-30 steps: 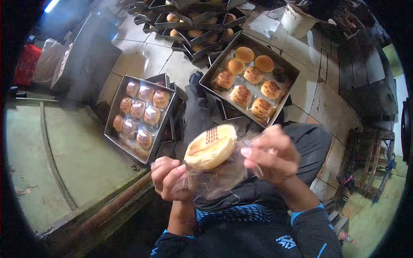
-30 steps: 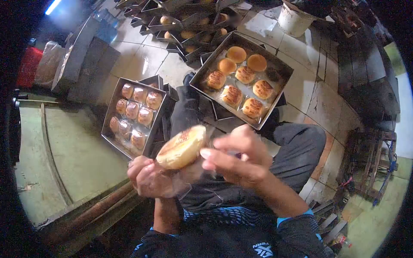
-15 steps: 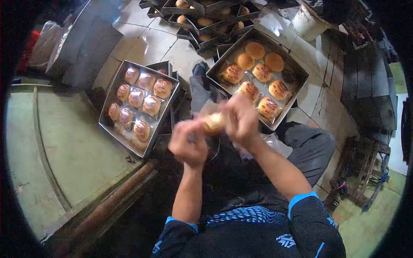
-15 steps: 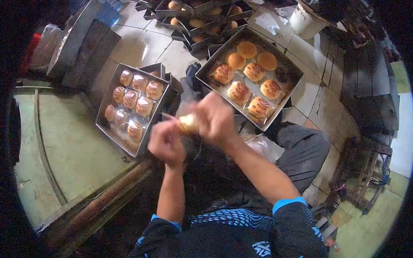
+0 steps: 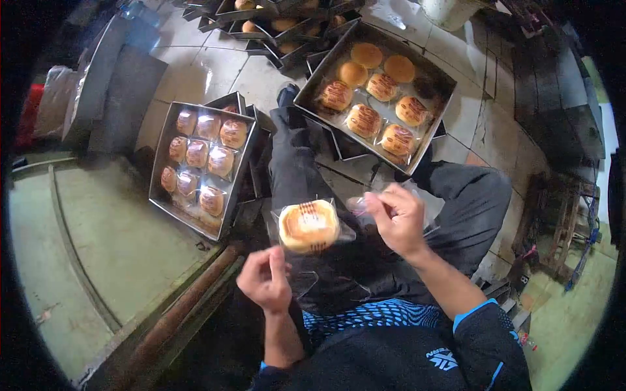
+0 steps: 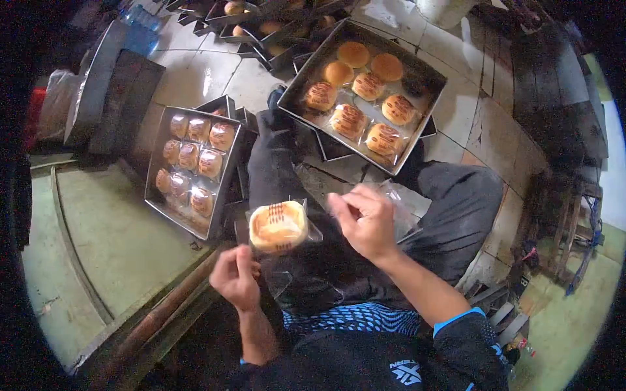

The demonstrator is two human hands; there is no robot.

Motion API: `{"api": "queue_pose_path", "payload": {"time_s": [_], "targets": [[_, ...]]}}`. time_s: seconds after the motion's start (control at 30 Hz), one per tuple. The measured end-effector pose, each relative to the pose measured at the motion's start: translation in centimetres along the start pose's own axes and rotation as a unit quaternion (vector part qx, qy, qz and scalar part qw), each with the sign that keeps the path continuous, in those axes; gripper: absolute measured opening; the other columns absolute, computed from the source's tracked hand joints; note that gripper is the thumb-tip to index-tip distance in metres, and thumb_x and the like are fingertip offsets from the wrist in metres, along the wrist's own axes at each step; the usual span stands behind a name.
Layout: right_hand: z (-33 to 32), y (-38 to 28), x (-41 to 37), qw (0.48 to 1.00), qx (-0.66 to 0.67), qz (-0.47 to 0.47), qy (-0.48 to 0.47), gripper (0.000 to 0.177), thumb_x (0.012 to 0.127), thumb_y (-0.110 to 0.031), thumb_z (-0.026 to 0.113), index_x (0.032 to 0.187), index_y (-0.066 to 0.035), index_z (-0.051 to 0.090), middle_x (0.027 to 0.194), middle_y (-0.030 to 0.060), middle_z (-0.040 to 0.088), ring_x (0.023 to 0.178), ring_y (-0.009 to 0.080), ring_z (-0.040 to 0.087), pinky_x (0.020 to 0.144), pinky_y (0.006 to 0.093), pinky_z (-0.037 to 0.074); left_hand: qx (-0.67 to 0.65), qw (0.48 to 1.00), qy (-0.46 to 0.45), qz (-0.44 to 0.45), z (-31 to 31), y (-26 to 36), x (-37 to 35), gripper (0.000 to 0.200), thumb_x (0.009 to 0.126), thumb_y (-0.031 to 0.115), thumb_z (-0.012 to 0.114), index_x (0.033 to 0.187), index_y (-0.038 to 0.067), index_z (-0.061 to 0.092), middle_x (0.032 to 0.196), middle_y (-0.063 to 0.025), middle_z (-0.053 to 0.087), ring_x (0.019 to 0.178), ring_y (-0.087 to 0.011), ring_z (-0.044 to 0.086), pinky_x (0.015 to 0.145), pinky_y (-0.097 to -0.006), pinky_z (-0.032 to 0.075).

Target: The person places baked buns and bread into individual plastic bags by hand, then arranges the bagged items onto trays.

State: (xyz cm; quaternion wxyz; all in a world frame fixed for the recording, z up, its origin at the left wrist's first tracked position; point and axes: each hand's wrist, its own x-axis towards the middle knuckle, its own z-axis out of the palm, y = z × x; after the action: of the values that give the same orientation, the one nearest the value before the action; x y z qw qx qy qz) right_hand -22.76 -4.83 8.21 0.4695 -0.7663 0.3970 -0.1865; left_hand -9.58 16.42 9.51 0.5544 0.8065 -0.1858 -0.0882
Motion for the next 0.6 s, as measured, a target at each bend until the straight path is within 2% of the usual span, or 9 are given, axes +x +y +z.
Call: {"api": "queue_pose_path", "payload": {"time_s": [0.07, 0.13, 0.17, 0.27, 0.4, 0.47, 0.5, 0.53, 0.6], "targets": [[0.3, -1.7, 2.4, 0.959, 0.058, -0.265, -0.078, 0.026, 0.078, -0.017, 0.08, 0.102, -0.007, 0.075, 0.095, 0.011, 0.073, 0.087, 0.0267, 0.069, 0.078, 0.038, 0.05, -0.047, 0.998, -0.027, -0.017, 0.9, 1.3, 3.3, 0.013, 0.094, 0.008, 0.07, 0.088, -0.003, 0.071, 0.07, -0.0048, 0.066, 0.051, -0.0057, 0.056, 0.046, -0.0188, 0.041], [2.2, -3.0, 3.3, 0.944, -0.017, -0.305, -0.122, 0.054, 0.072, -0.017, 0.083, 0.123, -0.008, 0.068, 0.118, 0.0148, 0.071, 0.11, 0.0277, 0.068, 0.096, 0.0368, 0.048, -0.043, 0.994, -0.06, -0.077, 2.3, 1.8, 6.5, 0.016, 0.095, 0.012, 0.07, 0.088, -0.003, 0.071, 0.068, -0.0025, 0.065, 0.051, -0.0036, 0.053, 0.045, -0.0177, 0.036], [3.2, -2.0, 4.2, 0.944, 0.01, -0.285, -0.169, 0.067, 0.068, -0.017, 0.084, 0.131, -0.006, 0.063, 0.125, 0.0182, 0.067, 0.115, 0.0303, 0.066, 0.096, 0.0376, 0.049, -0.116, 0.988, -0.068, -0.077, 3.1, 1.2, 7.6, 0.018, 0.095, 0.014, 0.071, 0.093, -0.004, 0.072, 0.07, -0.0007, 0.064, 0.053, -0.0017, 0.05, 0.046, -0.0168, 0.034], [1.2, 0.4, 7.3, 0.966, 0.096, -0.115, -0.211, 0.059, 0.075, -0.024, 0.084, 0.127, -0.005, 0.065, 0.119, 0.016, 0.07, 0.113, 0.0248, 0.067, 0.094, 0.0371, 0.052, -0.14, 0.985, -0.034, -0.099, 3.5, 1.9, 9.1, 0.03, 0.1, 0.022, 0.059, 0.115, -0.003, 0.067, 0.077, 0.0022, 0.056, 0.056, -0.0002, 0.042, 0.047, -0.0161, 0.03], [-0.7, 12.2, 13.6, 0.93, 0.29, 0.223, -0.041, 0.062, 0.081, -0.034, 0.084, 0.126, -0.001, 0.058, 0.112, 0.0105, 0.067, 0.098, 0.0207, 0.066, 0.093, 0.0349, 0.051, -0.132, 0.985, -0.046, -0.105, 2.9, -2.4, 8.9, 0.025, 0.1, 0.019, 0.057, 0.111, -0.001, 0.067, 0.078, 0.0043, 0.052, 0.058, 0.0006, 0.039, 0.05, -0.0159, 0.026], [-4.0, 13.8, 17.0, 0.92, 0.214, 0.315, 0.096, 0.063, 0.082, -0.032, 0.083, 0.127, 0.001, 0.053, 0.113, 0.0134, 0.065, 0.099, 0.0227, 0.066, 0.086, 0.0357, 0.054, -0.114, 0.983, -0.069, -0.124, 3.9, -2.5, 8.2, 0.02, 0.098, 0.014, 0.06, 0.108, -0.002, 0.067, 0.084, 0.0033, 0.056, 0.065, -0.0013, 0.045, 0.057, -0.0168, 0.034], [-5.8, 16.5, 18.8, 0.911, 0.278, 0.284, 0.108, 0.062, 0.084, -0.032, 0.081, 0.129, 0.0, 0.052, 0.109, 0.013, 0.065, 0.092, 0.0228, 0.067, 0.079, 0.0351, 0.056, -0.098, 0.988, -0.072, -0.1, 4.8, -2.5, 7.7, 0.015, 0.096, 0.009, 0.063, 0.105, -0.002, 0.067, 0.09, 0.0018, 0.059, 0.074, -0.0045, 0.05, 0.067, -0.0197, 0.04], [-7.4, 19.1, 20.1, 0.898, 0.342, 0.252, 0.118, 0.061, 0.085, -0.033, 0.08, 0.13, -0.002, 0.051, 0.106, 0.0126, 0.066, 0.084, 0.0229, 0.068, 0.073, 0.0346, 0.057, -0.11, 0.988, -0.084, -0.069, 6.2, -1.5, 7.2, 0.016, 0.095, 0.015, 0.064, 0.104, 0.003, 0.068, 0.079, 0.0054, 0.054, 0.066, -0.0026, 0.044, 0.057, -0.0192, 0.033], [-10.0, 20.0, 21.1, 0.933, 0.177, 0.216, 0.225, 0.045, 0.09, -0.032, 0.074, 0.122, -0.003, 0.059, 0.093, 0.0085, 0.066, 0.063, 0.0195, 0.063, 0.056, 0.0309, 0.053, -0.111, 0.979, -0.164, -0.045, 8.3, 0.5, 6.2, 0.007, 0.09, 0.008, 0.068, 0.092, 0.001, 0.066, 0.088, 0.0004, 0.061, 0.074, -0.0075, 0.055, 0.067, -0.0225, 0.046]]}}
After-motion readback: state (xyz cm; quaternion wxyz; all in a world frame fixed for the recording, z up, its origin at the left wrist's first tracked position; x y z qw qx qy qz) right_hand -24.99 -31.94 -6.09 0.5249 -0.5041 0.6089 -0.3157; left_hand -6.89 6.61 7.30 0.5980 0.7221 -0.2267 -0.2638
